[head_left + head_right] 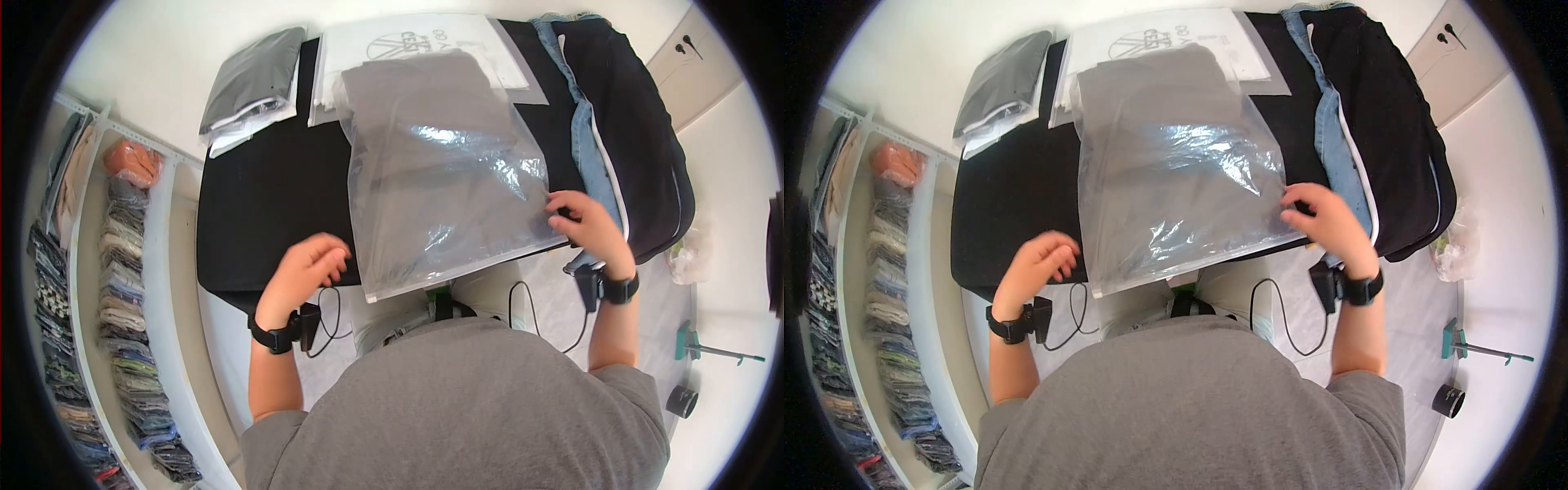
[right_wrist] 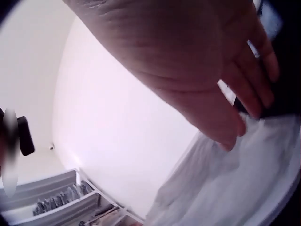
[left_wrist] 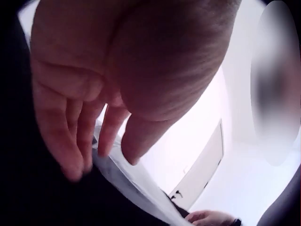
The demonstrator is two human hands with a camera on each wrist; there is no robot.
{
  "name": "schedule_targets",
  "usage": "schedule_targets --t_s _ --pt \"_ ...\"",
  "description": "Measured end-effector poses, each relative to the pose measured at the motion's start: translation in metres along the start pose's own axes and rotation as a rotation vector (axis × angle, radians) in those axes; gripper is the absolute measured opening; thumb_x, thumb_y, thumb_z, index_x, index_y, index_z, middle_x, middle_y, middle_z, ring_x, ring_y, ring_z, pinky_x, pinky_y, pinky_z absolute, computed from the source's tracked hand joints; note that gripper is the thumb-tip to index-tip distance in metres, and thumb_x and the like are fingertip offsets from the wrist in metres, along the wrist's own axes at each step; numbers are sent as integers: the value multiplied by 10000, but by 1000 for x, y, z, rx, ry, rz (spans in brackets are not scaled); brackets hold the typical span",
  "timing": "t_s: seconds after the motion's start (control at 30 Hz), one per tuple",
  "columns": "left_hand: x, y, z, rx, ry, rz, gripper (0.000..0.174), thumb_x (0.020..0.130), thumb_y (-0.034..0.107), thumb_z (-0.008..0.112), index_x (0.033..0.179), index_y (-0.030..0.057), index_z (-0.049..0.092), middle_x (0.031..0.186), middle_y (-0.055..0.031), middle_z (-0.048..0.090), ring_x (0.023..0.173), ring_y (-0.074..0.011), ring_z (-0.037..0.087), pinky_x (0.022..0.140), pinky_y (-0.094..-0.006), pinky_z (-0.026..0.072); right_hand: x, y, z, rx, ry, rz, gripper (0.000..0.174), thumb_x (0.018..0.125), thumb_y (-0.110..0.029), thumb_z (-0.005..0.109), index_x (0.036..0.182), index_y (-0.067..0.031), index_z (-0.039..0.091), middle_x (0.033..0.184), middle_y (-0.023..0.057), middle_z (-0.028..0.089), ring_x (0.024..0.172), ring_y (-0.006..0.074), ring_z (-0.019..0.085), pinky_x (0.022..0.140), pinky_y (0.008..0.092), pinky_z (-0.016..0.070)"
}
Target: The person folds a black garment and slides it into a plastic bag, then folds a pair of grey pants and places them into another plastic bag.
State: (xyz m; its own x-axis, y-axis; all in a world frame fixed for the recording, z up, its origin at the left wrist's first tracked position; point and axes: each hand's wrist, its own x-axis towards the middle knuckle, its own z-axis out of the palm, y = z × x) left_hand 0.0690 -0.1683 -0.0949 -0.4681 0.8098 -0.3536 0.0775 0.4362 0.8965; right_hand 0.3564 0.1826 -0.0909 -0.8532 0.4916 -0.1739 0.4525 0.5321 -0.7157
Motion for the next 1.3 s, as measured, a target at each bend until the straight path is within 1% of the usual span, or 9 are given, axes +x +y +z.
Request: schedule_targets --t_s 0.07,0.13,0.23,0.33,0.6,0.8,1.13,1.23,1.3 --pt "16 5 -11 428 223 322 555 824 12 655 1344 72 471 1234 -130 547 1023 -218 587 815 -307 509 20 -1 -20 -36 38 -16 437 756 -19 694 1179 -73 595 1262 147 581 1180 310 548 969 356 439" --pt "31 28 -9 840 293 474 740 775 16 699 1432 112 372 1471 -191 337 1284 -346 439 1009 -392 424 43 13 -27 -358 135 -345 783 700 48 703 1406 -131 415 1336 150 522 1219 334 499 1041 374 399" --pt "61 28 -9 1016 140 652 804 767 71 720 1462 159 326 1554 -192 165 1394 -401 260 1093 -461 322 70 9 -33 -310 11 -426 843 709 -15 739 1446 -137 351 1378 166 483 1291 354 429 1074 391 368" --pt "71 30 3 1171 26 640 790 786 128 717 1468 186 323 1553 -185 176 1411 -402 220 1108 -482 289 80 9 -24 -515 -66 -537 816 786 -123 719 1478 -209 296 1356 191 490 1244 390 459 1040 428 395" --pt "59 39 -23 949 79 803 359 902 150 580 1261 132 586 1401 -48 499 1380 -289 344 1118 -465 271 61 12 -19 -171 162 -593 302 920 -120 552 1208 -144 639 1404 156 465 1301 389 407 1079 429 335" --pt "21 18 -18 949 24 835 537 752 97 705 1271 107 567 1398 -77 497 1352 -304 387 1076 -444 356 14 10 18 -374 172 -768 626 688 -146 789 1278 -187 587 1454 101 430 1356 313 376 1071 458 326" --pt "25 5 -16 952 -26 976 304 787 96 688 1088 67 665 1232 -79 623 1242 -298 515 1045 -433 408 12 20 35 -171 150 -657 244 823 -123 652 1060 -139 710 1290 51 606 1327 268 434 1106 450 272" --pt "30 -11 -13 510 6 776 205 862 77 596 1049 31 664 1030 -104 686 1044 -247 642 938 -365 479 9 22 32 179 68 -571 234 792 -124 643 1010 -102 726 1157 67 680 1260 265 503 1125 444 245" --pt "27 -20 -13 258 46 347 171 893 69 530 978 -2 660 867 -85 681 803 -162 652 762 -291 506 9 21 36 276 75 -506 215 799 -134 647 995 -92 724 1118 63 690 1235 254 519 1123 441 248"
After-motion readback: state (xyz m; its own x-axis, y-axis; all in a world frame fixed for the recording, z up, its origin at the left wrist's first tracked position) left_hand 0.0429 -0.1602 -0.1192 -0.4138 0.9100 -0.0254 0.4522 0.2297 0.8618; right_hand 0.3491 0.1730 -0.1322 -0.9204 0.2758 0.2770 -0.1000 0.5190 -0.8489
